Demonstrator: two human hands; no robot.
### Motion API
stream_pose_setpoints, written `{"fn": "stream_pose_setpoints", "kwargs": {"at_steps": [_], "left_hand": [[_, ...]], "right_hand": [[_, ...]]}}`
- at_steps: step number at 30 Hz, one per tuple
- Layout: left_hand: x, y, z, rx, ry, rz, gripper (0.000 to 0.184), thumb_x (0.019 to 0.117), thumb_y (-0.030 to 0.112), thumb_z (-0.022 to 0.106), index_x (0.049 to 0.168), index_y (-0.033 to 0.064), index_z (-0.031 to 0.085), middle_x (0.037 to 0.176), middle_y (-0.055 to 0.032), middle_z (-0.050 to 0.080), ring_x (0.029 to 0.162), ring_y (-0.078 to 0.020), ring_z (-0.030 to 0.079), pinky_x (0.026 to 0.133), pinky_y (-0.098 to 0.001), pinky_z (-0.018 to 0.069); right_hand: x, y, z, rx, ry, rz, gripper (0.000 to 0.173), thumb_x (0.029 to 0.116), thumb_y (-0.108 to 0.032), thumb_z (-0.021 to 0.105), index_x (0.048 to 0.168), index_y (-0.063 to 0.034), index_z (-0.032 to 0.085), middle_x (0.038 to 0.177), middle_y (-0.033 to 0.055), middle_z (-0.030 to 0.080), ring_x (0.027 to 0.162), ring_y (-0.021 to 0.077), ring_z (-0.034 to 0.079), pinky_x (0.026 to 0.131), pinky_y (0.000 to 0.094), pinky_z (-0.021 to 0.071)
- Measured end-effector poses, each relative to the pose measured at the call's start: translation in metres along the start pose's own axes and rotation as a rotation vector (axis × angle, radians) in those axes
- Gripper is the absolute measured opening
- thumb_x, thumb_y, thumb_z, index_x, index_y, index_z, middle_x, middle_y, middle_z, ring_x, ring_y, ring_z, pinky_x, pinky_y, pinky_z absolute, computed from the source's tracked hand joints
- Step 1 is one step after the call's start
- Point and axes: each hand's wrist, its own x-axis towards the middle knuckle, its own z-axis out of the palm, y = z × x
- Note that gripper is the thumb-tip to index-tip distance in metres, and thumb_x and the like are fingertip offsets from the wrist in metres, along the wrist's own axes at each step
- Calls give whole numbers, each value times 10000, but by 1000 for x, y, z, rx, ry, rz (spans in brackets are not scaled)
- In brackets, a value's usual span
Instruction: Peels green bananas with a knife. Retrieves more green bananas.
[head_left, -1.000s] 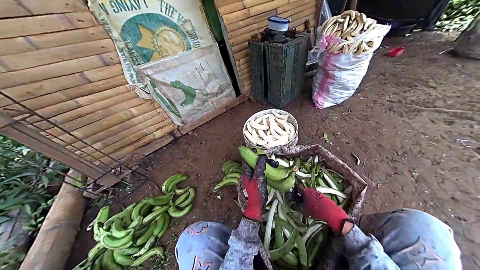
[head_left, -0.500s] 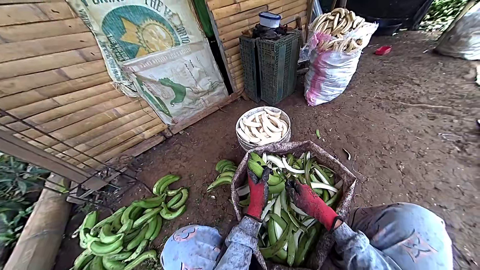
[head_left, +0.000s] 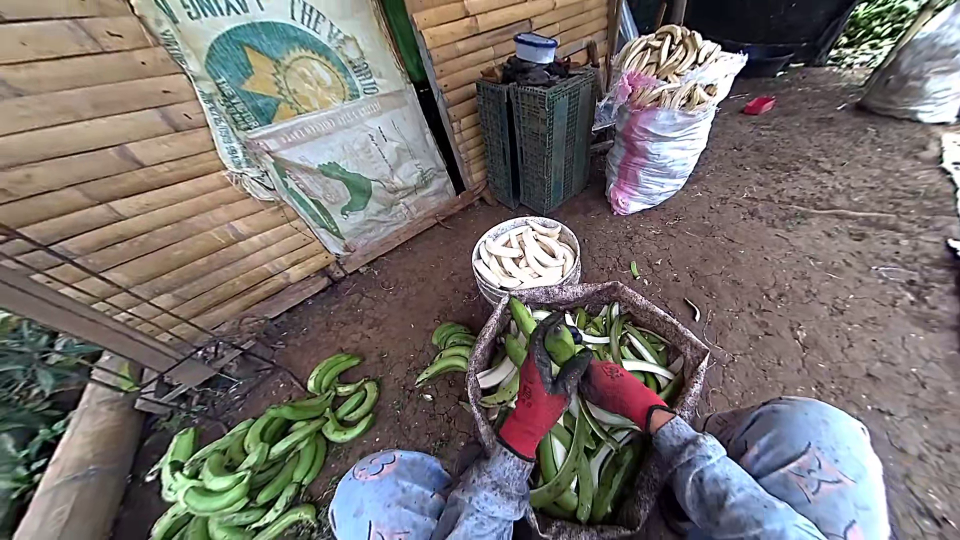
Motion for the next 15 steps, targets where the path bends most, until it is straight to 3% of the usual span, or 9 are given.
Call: {"fn": "stream_pose_setpoints", "kwargs": {"at_steps": [1,2,3,5,8,10,11,13,15], "left_hand": [[7,6,-11,-101,77,-136,579,977,111,596,1429,-172,370,1145,-182,665,1013,-151,681,946,-304,564],[17,11,-22,-224,175,-253,442,1043,109,461,1426,-105,407,1004,-121,675,813,-142,701,774,-308,623],[28,19,-31,-363,274,-363,348,1097,162,305,1305,-40,497,803,-64,654,610,-137,657,588,-300,609],[43,24,-50,-602,357,-568,541,1131,348,135,1006,22,548,624,-50,585,469,-145,578,447,-295,543],[47,17,-65,-727,333,-604,532,1128,376,151,1058,36,554,674,-65,596,492,-140,577,448,-270,524],[44,8,-68,-738,286,-561,447,1125,309,197,1294,55,523,790,-75,633,553,-137,600,490,-267,535],[41,3,-69,-727,277,-556,430,1119,281,221,1359,56,498,842,-86,645,589,-143,613,513,-272,542],[34,-4,-66,-714,283,-559,423,1114,248,254,1402,48,490,926,-88,669,695,-140,659,607,-278,581],[29,-3,-57,-769,302,-631,391,1126,251,245,1260,18,529,858,-85,664,615,-127,644,547,-259,571]], "right_hand": [[-2,1,-10,6,11,-18,472,1094,-366,413,1341,9,559,1238,262,650,1206,414,623,1014,603,465],[-8,-1,-24,-1,35,-28,474,1101,-397,383,1290,-24,605,1194,245,666,1168,407,636,983,611,471],[-16,-5,-38,-23,62,-36,452,1094,-398,397,1286,-59,627,1180,231,679,1154,407,644,967,623,476],[-30,-16,-55,-89,90,-73,403,1065,-409,476,1310,-119,611,1148,198,689,1115,398,657,927,624,493],[-39,-18,-57,46,110,-150,346,1050,-378,537,1207,-104,678,1022,142,704,953,304,681,858,534,523],[-43,-12,-60,354,149,-275,312,1063,-367,540,1137,-112,703,825,11,664,638,102,594,602,305,503],[-45,-12,-59,464,188,-362,273,1051,-353,564,1140,-132,699,832,-37,668,624,31,583,581,229,497],[-44,-16,-46,393,328,-566,288,994,-333,637,1204,-151,713,1026,-13,727,878,58,672,812,279,556],[-39,-21,-25,199,413,-688,350,978,-359,643,1246,-141,700,1115,108,707,1020,243,687,888,456,557]]}}
